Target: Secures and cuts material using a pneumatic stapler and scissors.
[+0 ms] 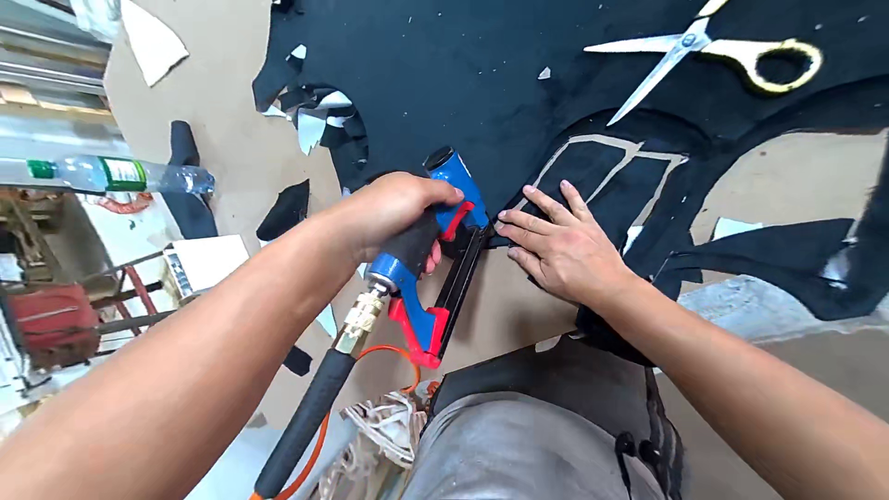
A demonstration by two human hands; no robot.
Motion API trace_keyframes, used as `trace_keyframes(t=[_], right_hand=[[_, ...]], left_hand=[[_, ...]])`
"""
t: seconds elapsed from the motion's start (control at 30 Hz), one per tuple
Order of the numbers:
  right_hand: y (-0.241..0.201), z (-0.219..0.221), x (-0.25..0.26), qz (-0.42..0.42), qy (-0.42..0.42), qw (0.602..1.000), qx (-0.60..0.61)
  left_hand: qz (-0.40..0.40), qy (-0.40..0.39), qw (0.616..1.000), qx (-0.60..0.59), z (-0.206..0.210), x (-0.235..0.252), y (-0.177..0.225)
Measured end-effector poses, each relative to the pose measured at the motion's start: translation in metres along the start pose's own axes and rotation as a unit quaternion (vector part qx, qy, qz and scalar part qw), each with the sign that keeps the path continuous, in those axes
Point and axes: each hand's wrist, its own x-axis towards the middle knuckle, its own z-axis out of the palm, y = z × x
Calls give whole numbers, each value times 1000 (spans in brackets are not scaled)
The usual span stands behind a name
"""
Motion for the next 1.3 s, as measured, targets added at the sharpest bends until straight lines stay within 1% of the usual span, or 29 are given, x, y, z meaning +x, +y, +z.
trace_keyframes(t=[0.17, 0.3, 0.47, 0.6, 0.8, 0.9, 0.97, 1.03, 1.13, 1.3], right_hand=[[3, 3, 0, -2, 13, 1000, 12], [3, 4, 1, 1, 17, 1000, 24], [2, 4, 2, 6, 9, 1000, 27], [3, 6, 2, 3, 19, 999, 35], [5, 7, 1, 0, 38, 998, 46], [-3, -4, -15, 34, 54, 996, 66], [-10, -7, -31, 56, 70, 994, 66], [-15, -5, -42, 76, 49, 995, 51], [-14, -2, -35, 84, 20, 996, 21], [-6, -4, -34, 70, 21, 997, 25]], left_hand=[[-35, 8, 999, -1, 6, 8, 18], [-71, 1, 997, 30, 7, 14, 37], [-113, 22, 993, 25, 16, 15, 52], [-132, 41, 990, 35, 22, 17, 60], [-143, 53, 987, 48, 28, 17, 66], [-128, 46, 990, 35, 23, 12, 61], [-115, 27, 992, 50, 19, 11, 62], [-109, 9, 992, 67, 24, 11, 62], [-110, -1, 990, 83, 33, 12, 68], [-108, 1, 987, 121, 46, 14, 75]])
